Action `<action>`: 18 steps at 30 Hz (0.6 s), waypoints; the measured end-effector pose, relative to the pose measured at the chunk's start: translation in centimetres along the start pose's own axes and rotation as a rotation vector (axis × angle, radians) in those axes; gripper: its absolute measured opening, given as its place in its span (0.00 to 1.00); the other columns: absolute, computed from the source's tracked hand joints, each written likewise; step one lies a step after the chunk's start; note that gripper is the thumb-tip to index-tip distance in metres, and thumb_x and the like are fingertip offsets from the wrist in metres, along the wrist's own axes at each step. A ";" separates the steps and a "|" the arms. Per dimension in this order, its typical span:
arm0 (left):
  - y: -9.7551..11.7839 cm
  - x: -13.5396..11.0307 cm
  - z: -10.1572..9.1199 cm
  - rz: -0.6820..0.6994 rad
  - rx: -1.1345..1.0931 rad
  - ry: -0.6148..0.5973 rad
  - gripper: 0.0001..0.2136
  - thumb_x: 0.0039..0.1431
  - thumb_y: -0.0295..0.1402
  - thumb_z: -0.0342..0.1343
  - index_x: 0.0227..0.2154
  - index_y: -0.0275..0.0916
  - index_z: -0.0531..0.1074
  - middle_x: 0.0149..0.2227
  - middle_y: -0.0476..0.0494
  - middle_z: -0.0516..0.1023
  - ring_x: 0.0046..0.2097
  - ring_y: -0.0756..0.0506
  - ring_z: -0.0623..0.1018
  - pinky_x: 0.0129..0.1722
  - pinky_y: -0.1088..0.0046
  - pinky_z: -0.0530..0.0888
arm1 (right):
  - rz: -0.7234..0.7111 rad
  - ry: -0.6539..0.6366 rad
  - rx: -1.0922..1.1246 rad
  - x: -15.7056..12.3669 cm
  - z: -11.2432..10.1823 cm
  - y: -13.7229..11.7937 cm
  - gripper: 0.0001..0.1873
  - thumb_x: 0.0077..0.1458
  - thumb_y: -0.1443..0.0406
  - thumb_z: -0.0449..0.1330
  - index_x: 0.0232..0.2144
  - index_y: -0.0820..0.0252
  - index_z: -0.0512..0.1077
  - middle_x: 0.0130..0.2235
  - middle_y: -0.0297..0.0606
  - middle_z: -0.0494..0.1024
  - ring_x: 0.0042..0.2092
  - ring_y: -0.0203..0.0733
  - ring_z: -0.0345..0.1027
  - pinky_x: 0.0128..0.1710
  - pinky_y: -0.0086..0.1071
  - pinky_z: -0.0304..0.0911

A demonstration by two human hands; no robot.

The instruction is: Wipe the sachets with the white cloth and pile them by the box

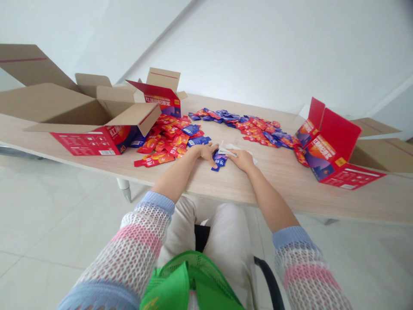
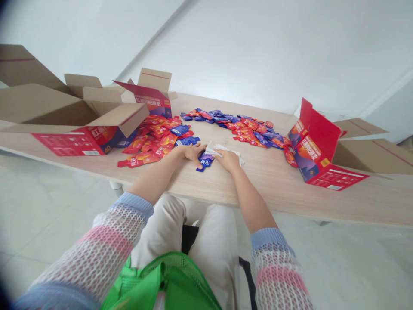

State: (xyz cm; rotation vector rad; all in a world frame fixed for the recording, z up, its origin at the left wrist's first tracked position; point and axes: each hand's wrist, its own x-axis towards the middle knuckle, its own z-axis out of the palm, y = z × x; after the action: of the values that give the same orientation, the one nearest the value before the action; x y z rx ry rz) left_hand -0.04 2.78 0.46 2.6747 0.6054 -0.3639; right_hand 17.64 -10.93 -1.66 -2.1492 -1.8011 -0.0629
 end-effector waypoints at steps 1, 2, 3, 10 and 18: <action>0.1 -0.2 0.0 0.003 0.008 0.002 0.64 0.28 0.56 0.63 0.66 0.45 0.32 0.68 0.41 0.32 0.66 0.33 0.33 0.61 0.49 0.37 | 0.022 0.020 0.010 0.1 0.0 0.2 0.23 0.56 0.46 0.52 0.51 0.39 0.70 0.49 0.34 0.76 0.49 0.50 0.70 0.46 0.40 0.63; 0.3 -0.3 -0.1 0.002 0.017 0.004 0.63 0.28 0.56 0.63 0.66 0.47 0.34 0.68 0.42 0.32 0.66 0.33 0.33 0.61 0.49 0.37 | 0.041 0.049 0.032 0.2 0.0 0.5 0.23 0.56 0.46 0.52 0.51 0.41 0.70 0.49 0.35 0.76 0.49 0.50 0.70 0.46 0.39 0.63; 0.4 -0.5 -0.1 -0.001 0.025 0.007 0.62 0.29 0.57 0.63 0.66 0.48 0.35 0.68 0.43 0.32 0.66 0.33 0.33 0.61 0.49 0.37 | 0.057 0.084 0.063 0.2 -0.1 0.7 0.23 0.57 0.47 0.51 0.51 0.42 0.70 0.48 0.35 0.77 0.48 0.50 0.70 0.46 0.38 0.63; 0.8 -0.3 -0.1 -0.005 0.078 -0.016 0.60 0.29 0.59 0.62 0.66 0.52 0.37 0.68 0.44 0.30 0.65 0.29 0.32 0.59 0.43 0.37 | -0.050 0.290 0.404 -1.6 -1.2 0.0 0.27 0.60 0.48 0.46 0.51 0.57 0.72 0.44 0.35 0.79 0.45 0.46 0.72 0.43 0.33 0.65; 0.4 0.2 0.1 0.003 0.077 -0.019 0.64 0.26 0.57 0.64 0.66 0.53 0.32 0.68 0.49 0.33 0.65 0.30 0.33 0.60 0.46 0.38 | -0.264 -0.031 0.218 -1.9 0.2 -2.3 0.22 0.53 0.52 0.58 0.50 0.42 0.71 0.52 0.27 0.73 0.50 0.45 0.69 0.50 0.35 0.62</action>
State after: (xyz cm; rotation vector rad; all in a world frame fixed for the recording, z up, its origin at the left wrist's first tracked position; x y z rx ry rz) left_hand 0.28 2.52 0.46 2.7418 0.5923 -0.4197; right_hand 15.01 -12.35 -1.79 -1.7656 -1.9977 0.1003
